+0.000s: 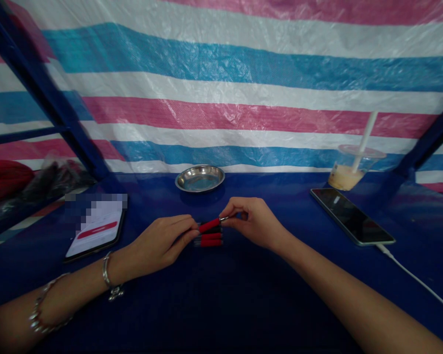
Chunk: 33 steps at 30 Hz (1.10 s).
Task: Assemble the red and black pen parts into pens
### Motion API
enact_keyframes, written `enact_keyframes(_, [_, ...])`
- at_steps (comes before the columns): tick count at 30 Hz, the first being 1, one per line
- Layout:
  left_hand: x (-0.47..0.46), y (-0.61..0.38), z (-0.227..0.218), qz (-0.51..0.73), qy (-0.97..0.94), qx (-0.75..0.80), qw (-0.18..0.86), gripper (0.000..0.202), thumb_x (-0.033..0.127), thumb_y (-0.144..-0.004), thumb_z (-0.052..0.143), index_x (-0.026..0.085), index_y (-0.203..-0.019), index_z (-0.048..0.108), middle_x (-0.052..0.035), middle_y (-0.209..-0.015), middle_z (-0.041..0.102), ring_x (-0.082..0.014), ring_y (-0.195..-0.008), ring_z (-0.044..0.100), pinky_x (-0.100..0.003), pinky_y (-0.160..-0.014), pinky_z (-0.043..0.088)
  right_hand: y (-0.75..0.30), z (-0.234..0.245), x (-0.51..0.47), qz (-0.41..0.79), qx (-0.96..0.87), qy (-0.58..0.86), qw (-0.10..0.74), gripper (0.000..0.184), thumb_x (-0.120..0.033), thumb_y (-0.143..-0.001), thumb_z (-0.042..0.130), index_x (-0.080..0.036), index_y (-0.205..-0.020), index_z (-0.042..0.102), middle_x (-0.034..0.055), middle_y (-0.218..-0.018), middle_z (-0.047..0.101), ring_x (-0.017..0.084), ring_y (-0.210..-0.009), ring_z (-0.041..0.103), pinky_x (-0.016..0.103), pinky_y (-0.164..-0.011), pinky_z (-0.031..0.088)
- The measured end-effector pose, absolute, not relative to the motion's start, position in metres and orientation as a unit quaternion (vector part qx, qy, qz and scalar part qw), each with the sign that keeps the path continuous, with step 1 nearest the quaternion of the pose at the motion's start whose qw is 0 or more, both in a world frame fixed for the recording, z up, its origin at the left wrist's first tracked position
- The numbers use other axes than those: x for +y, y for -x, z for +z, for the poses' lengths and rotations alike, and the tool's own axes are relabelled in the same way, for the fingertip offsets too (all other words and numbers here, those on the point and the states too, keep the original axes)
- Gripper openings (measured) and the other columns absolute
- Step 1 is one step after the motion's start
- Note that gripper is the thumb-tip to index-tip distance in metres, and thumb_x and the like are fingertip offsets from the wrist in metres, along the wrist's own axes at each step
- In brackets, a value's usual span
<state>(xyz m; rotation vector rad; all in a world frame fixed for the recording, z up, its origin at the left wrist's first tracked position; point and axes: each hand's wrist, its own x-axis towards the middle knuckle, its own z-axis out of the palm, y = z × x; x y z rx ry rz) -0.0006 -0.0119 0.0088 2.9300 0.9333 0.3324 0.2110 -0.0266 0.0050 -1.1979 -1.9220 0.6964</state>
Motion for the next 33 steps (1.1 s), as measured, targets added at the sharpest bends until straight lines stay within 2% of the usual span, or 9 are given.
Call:
enact_keyframes(5, [-0.0118,0.0007,0.0096,0.114,-0.946,0.302,0.01,0.021,0.025,-0.088,0.031,0.015,-0.084,0.048,-0.0016,-0.075,0.051,-0.0131,-0.066,0.05,-0.025,-0.059,0.039,-0.21,0.0065,-0.0267,0.291,-0.742,0.473,0.374,0.009,-0.023,-0.07,0.059,-0.014,-0.073,0.059,0.0011,-0.066,0.061,0.009,-0.053,0.049,0.02,-0.048,0.035])
enact_keyframes(10, [-0.0117,0.0003,0.0115,0.123,-0.944,0.307,-0.007,0.02,0.023,-0.088,0.031,0.015,-0.084,0.048,-0.002,-0.076,0.052,-0.0133,-0.067,0.05,-0.025,-0.059,0.039,-0.2114,0.0077,-0.0261,0.245,-0.772,0.467,0.354,0.02,-0.03,-0.078,0.05,-0.015,-0.07,0.06,0.0008,-0.064,0.061,0.009,-0.057,0.051,0.02,-0.052,0.035])
enact_keyframes(15, [-0.0108,0.0004,0.0105,0.13,-0.942,0.31,-0.02,0.021,0.024,-0.088,0.03,0.015,-0.085,0.048,-0.0025,-0.077,0.051,-0.0135,-0.066,0.049,-0.025,-0.058,0.039,-0.2137,0.0056,-0.0248,0.242,-0.773,0.455,0.37,0.021,-0.031,-0.076,0.053,-0.016,-0.091,0.056,-0.0002,-0.071,0.061,0.008,-0.054,0.048,0.019,-0.049,0.034])
enact_keyframes(18, [-0.0107,0.0004,0.0098,0.129,-0.943,0.307,-0.025,0.022,0.025,-0.088,0.029,0.015,-0.085,0.048,-0.0027,-0.078,0.052,-0.0137,-0.067,0.049,-0.025,-0.058,0.039,-0.2141,0.0051,-0.0247,0.214,-0.789,0.449,0.361,0.014,-0.027,-0.076,0.052,-0.016,-0.083,0.057,-0.0005,-0.07,0.059,0.007,-0.054,0.046,0.019,-0.049,0.032])
enact_keyframes(21, [-0.0109,0.0004,0.0099,0.125,-0.943,0.306,-0.035,0.023,0.025,-0.088,0.028,0.015,-0.085,0.048,-0.0028,-0.077,0.052,-0.0137,-0.066,0.049,-0.025,-0.057,0.039,-0.2141,0.0057,-0.0251,0.189,-0.801,0.455,0.339,0.02,-0.031,-0.08,0.046,-0.016,-0.073,0.057,-0.0004,-0.064,0.056,0.008,-0.056,0.045,0.02,-0.051,0.032])
enact_keyframes(26, [-0.0107,0.0006,0.0096,0.127,-0.942,0.309,-0.04,0.022,0.024,-0.088,0.028,0.015,-0.085,0.048,-0.0025,-0.077,0.051,-0.0134,-0.065,0.049,-0.025,-0.058,0.039,-0.2148,0.0059,-0.0249,0.194,-0.802,0.453,0.338,0.018,-0.032,-0.08,0.047,-0.016,-0.084,0.055,-0.0009,-0.07,0.057,0.007,-0.054,0.044,0.019,-0.048,0.03])
enact_keyframes(28, [-0.0107,0.0006,0.0094,0.127,-0.941,0.311,-0.042,0.023,0.024,-0.088,0.028,0.015,-0.085,0.048,-0.0025,-0.076,0.051,-0.0133,-0.065,0.049,-0.025,-0.057,0.039,-0.2149,0.0062,-0.0247,0.178,-0.814,0.447,0.326,0.017,-0.03,-0.081,0.046,-0.016,-0.079,0.055,-0.0011,-0.067,0.056,0.008,-0.056,0.045,0.019,-0.051,0.031])
enact_keyframes(30, [-0.0109,0.0006,0.0094,0.124,-0.941,0.313,-0.045,0.024,0.025,-0.088,0.028,0.015,-0.085,0.049,-0.0025,-0.076,0.051,-0.0132,-0.064,0.049,-0.025,-0.057,0.039,-0.2147,0.0068,-0.025,0.164,-0.821,0.449,0.311,0.024,-0.031,-0.083,0.041,-0.015,-0.071,0.055,-0.0009,-0.063,0.054,0.008,-0.058,0.045,0.02,-0.054,0.031])
enact_keyframes(33, [-0.0112,0.0003,0.01,0.122,-0.94,0.314,-0.045,0.023,0.025,-0.088,0.028,0.015,-0.086,0.049,-0.0025,-0.077,0.051,-0.0134,-0.065,0.05,-0.025,-0.057,0.039,-0.2139,0.0078,-0.0259,0.176,-0.814,0.458,0.31,0.022,-0.033,-0.083,0.041,-0.016,-0.077,0.054,-0.0007,-0.066,0.055,0.008,-0.056,0.045,0.02,-0.052,0.031])
